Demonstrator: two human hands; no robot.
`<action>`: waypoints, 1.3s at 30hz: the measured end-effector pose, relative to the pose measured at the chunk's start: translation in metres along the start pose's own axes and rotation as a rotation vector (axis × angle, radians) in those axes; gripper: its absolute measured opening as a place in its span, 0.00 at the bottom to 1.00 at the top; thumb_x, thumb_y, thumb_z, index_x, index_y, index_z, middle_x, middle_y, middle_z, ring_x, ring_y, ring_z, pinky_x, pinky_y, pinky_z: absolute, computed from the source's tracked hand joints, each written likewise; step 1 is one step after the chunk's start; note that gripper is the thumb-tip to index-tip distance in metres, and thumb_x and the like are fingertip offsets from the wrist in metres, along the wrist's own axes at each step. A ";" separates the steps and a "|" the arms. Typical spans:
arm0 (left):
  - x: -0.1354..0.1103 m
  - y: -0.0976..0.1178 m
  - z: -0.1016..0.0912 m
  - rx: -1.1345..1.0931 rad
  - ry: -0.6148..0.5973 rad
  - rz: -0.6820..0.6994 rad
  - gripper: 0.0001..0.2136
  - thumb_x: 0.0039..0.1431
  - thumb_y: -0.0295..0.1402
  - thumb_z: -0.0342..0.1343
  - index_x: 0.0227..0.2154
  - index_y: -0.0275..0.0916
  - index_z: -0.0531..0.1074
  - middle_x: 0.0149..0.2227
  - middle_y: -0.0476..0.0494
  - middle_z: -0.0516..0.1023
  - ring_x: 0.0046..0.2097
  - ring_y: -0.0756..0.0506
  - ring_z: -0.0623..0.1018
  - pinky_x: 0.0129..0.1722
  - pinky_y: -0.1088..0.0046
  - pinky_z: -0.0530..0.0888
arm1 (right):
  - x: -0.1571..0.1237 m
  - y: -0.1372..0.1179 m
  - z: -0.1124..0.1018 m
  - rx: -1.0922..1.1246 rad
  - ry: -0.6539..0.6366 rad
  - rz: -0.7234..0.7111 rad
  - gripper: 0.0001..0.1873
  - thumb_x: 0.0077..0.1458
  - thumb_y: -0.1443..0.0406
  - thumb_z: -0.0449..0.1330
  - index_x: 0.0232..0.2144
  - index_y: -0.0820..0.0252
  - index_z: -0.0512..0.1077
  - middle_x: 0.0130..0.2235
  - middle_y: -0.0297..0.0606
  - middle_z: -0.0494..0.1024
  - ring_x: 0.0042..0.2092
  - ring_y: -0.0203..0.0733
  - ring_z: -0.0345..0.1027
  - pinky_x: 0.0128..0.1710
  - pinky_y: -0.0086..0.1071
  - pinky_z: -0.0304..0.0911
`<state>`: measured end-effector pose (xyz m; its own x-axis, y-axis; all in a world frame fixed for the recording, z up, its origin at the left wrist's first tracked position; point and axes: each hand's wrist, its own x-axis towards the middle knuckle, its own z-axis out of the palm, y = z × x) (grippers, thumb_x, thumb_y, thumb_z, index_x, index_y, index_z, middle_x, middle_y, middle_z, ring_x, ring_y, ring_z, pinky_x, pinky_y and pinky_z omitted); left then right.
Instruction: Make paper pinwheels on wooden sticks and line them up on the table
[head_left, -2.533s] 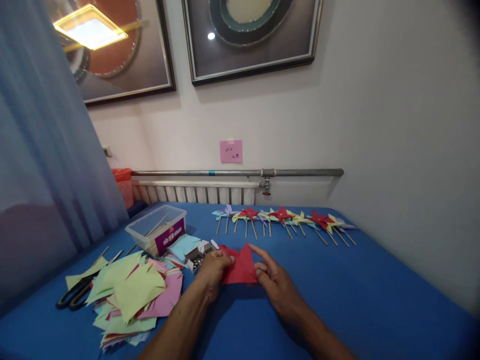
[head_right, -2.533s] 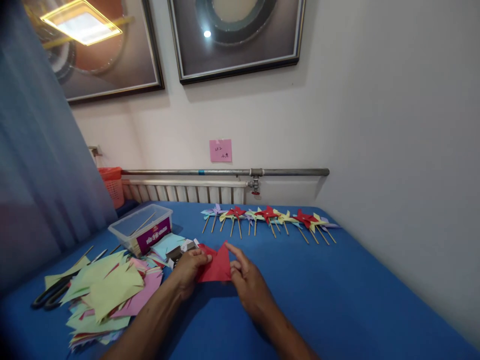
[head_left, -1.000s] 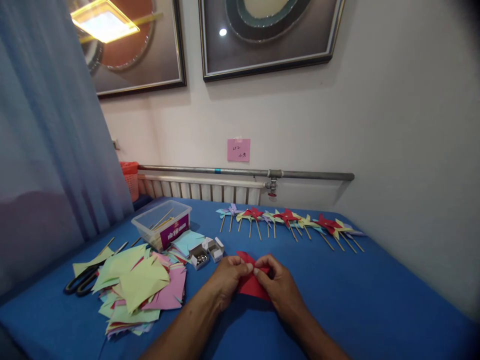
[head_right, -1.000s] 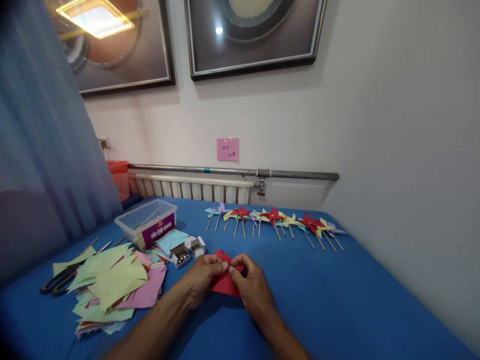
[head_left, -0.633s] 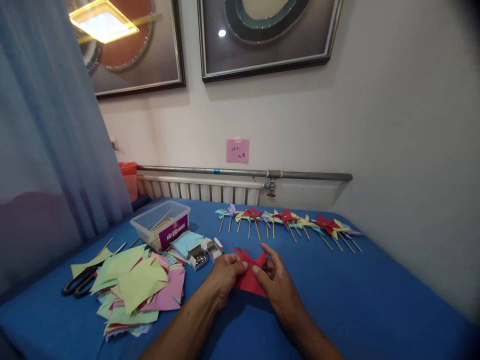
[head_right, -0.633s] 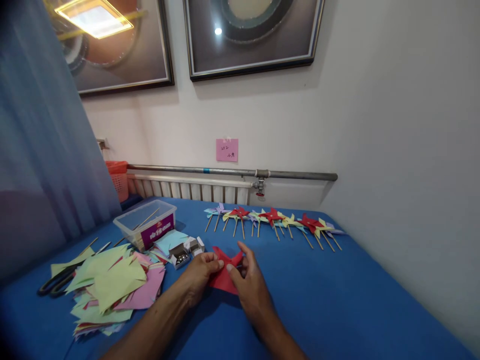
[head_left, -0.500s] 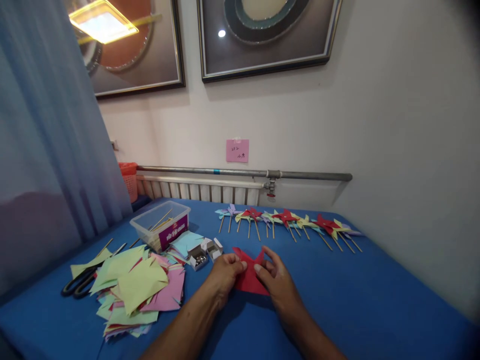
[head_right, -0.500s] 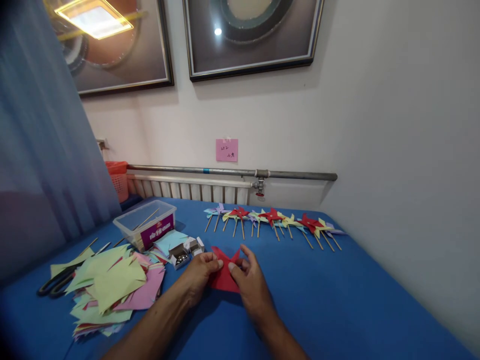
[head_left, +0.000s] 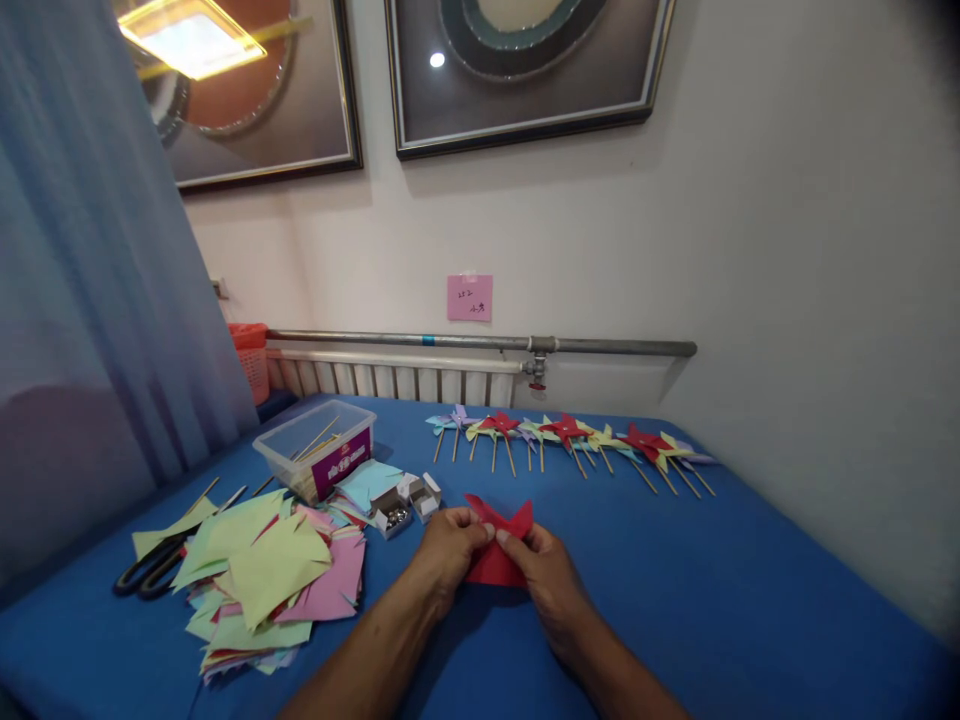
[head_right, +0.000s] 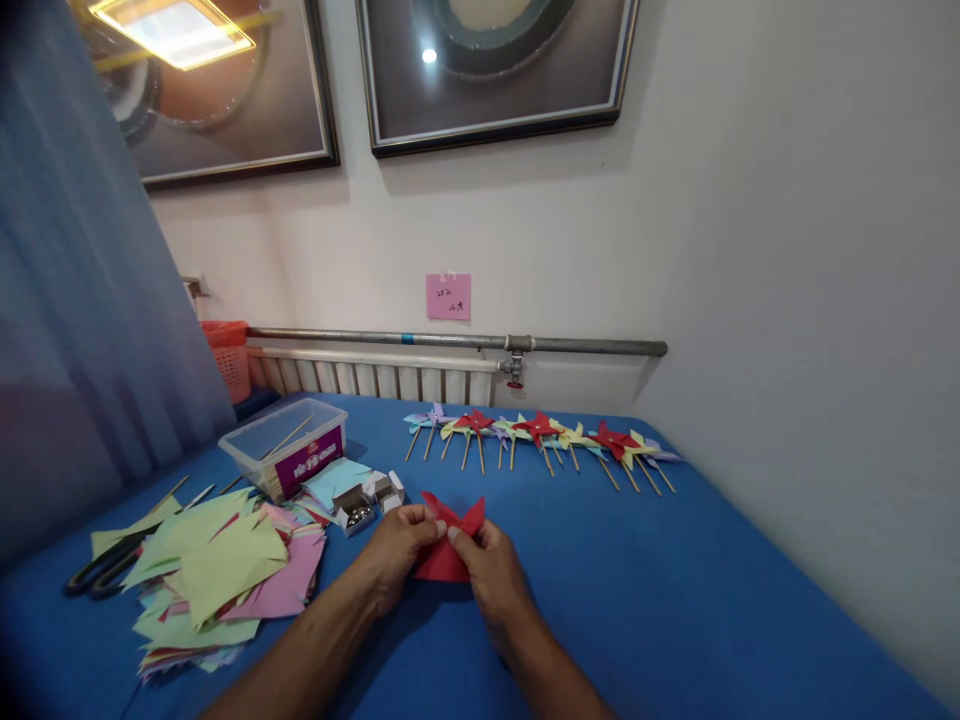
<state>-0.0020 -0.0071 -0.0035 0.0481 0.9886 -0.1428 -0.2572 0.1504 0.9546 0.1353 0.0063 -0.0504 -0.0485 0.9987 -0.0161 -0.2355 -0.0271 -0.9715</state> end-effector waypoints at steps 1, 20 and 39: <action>0.000 0.001 0.000 0.004 -0.005 -0.002 0.16 0.36 0.38 0.70 0.19 0.39 0.67 0.18 0.53 0.69 0.21 0.53 0.64 0.25 0.75 0.58 | 0.000 0.000 0.000 -0.007 0.005 0.006 0.26 0.38 0.46 0.74 0.33 0.58 0.79 0.33 0.41 0.85 0.35 0.52 0.78 0.38 0.42 0.71; 0.005 0.002 0.000 -0.299 0.127 0.079 0.17 0.34 0.36 0.72 0.21 0.38 0.68 0.19 0.53 0.71 0.22 0.53 0.68 0.26 0.75 0.62 | -0.041 -0.031 0.011 -1.120 0.011 -0.962 0.21 0.53 0.74 0.61 0.48 0.52 0.75 0.58 0.46 0.74 0.60 0.56 0.67 0.59 0.56 0.64; 0.003 -0.005 0.011 -0.198 0.046 0.133 0.15 0.39 0.39 0.70 0.20 0.37 0.70 0.18 0.51 0.71 0.22 0.53 0.66 0.26 0.75 0.60 | -0.027 -0.035 0.012 -0.647 0.187 -0.471 0.14 0.58 0.56 0.55 0.24 0.54 0.73 0.50 0.47 0.79 0.56 0.53 0.72 0.53 0.42 0.66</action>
<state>0.0096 -0.0052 -0.0061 -0.0418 0.9985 -0.0351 -0.4427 0.0129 0.8966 0.1336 -0.0200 -0.0129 0.0921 0.8914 0.4438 0.4182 0.3699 -0.8296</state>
